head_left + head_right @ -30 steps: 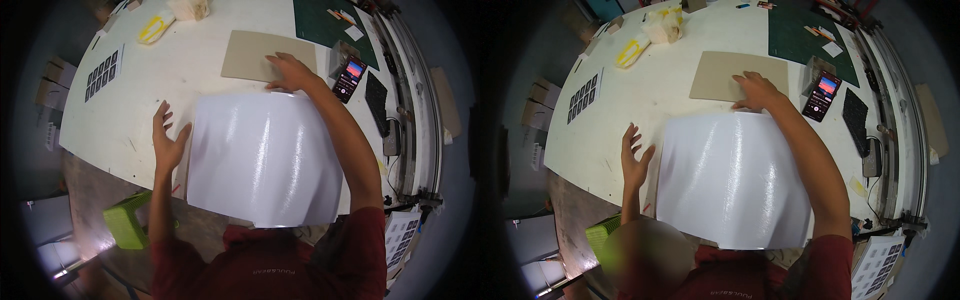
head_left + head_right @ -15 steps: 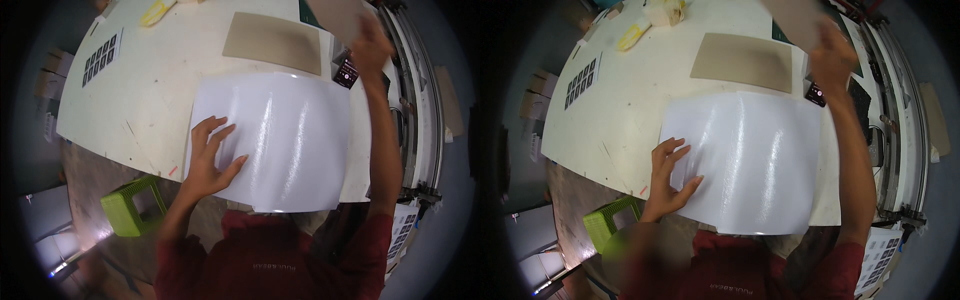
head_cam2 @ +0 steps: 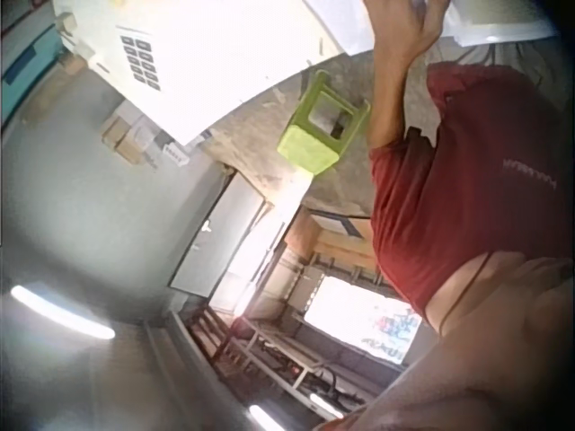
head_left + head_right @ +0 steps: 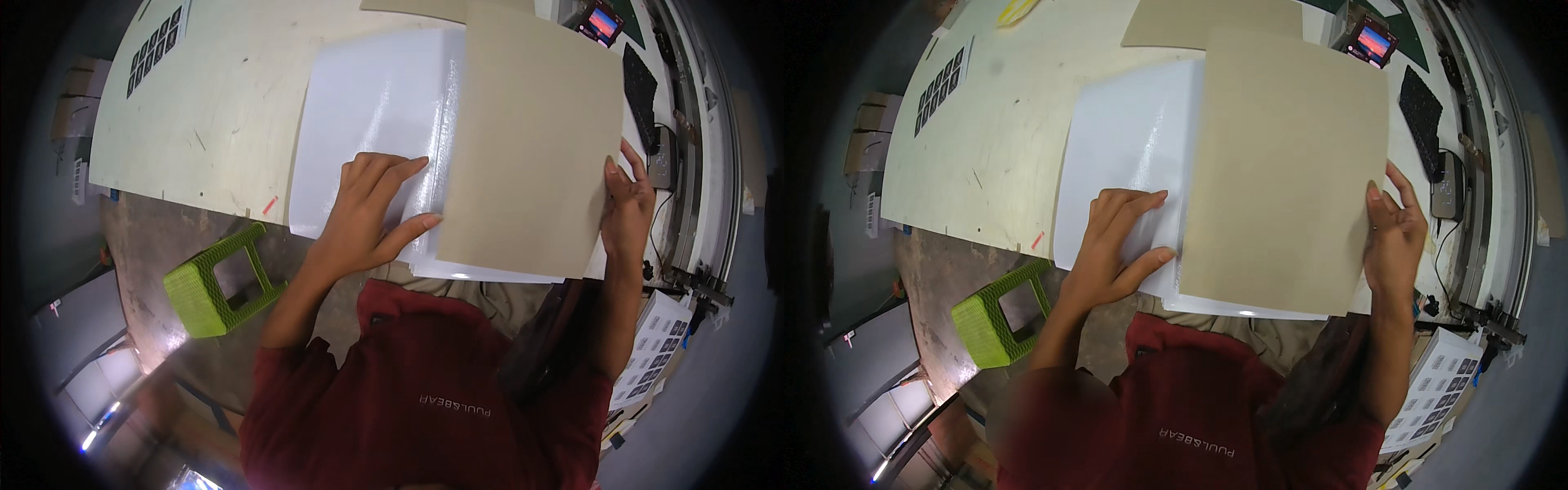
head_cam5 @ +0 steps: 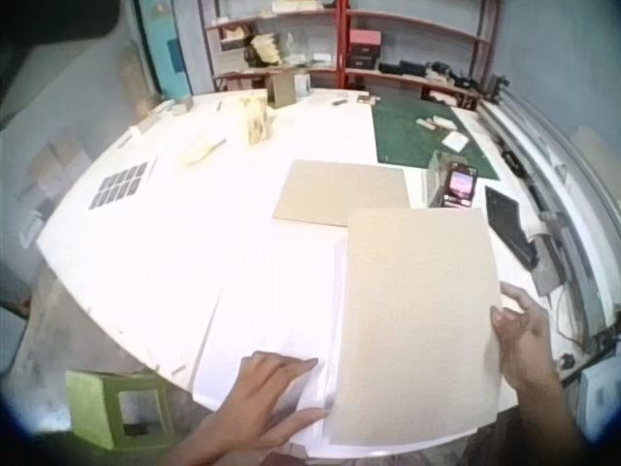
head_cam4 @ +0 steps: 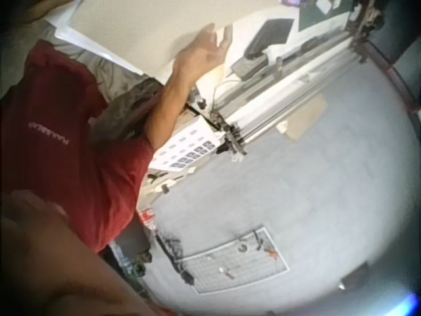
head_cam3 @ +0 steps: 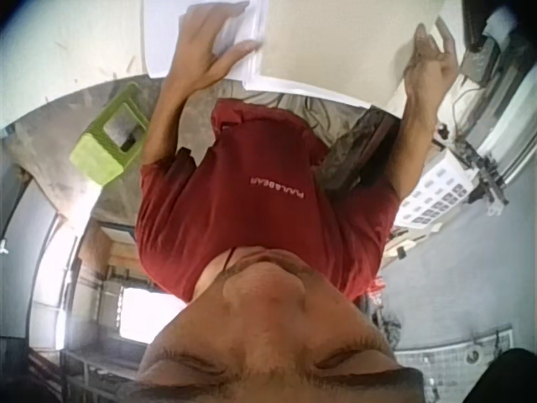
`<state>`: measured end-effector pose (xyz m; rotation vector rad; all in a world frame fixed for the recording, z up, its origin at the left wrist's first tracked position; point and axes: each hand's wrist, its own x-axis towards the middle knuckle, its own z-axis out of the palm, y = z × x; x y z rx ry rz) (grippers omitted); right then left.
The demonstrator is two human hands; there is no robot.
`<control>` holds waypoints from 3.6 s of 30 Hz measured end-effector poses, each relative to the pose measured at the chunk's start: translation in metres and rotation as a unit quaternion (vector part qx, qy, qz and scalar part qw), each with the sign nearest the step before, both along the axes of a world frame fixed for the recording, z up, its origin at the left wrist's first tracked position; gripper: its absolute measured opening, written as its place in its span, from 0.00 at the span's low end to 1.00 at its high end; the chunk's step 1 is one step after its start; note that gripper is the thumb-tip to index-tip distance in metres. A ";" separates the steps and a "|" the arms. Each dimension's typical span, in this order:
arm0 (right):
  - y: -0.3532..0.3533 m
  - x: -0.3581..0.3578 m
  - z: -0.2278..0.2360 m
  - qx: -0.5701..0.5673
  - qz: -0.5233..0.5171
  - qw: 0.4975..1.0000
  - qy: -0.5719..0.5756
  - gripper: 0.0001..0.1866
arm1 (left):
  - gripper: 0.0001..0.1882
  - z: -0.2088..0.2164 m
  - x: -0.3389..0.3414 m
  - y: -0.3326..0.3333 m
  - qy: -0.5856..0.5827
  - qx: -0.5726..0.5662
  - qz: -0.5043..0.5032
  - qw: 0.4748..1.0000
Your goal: The person repeatedly places a sheet of printed QR codes into a manual laminator, feeds it through, and stacks the finished laminated sheets on the table. The person handles each sheet one at a time, aligning it before insertion and smoothing it after lamination.
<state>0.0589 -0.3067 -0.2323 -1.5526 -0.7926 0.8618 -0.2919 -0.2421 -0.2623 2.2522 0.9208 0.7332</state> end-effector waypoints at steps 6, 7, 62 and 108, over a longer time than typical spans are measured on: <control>-0.004 -0.016 -0.019 -0.007 -0.013 1.000 0.025 0.26 | 0.42 -0.010 0.001 -0.007 0.035 0.015 -0.003 0.999; -0.005 -0.017 -0.021 -0.010 -0.011 1.000 0.028 0.26 | 0.42 -0.011 0.000 -0.008 0.040 0.018 -0.001 0.999; -0.042 -0.090 -0.011 0.002 0.249 0.779 -0.576 0.24 | 0.40 0.004 -0.001 -0.018 0.148 0.084 -0.008 0.985; 0.069 -0.027 -0.047 -0.036 0.364 0.715 -0.596 0.53 | 0.65 -0.027 0.072 -0.004 0.142 -0.008 -0.043 0.989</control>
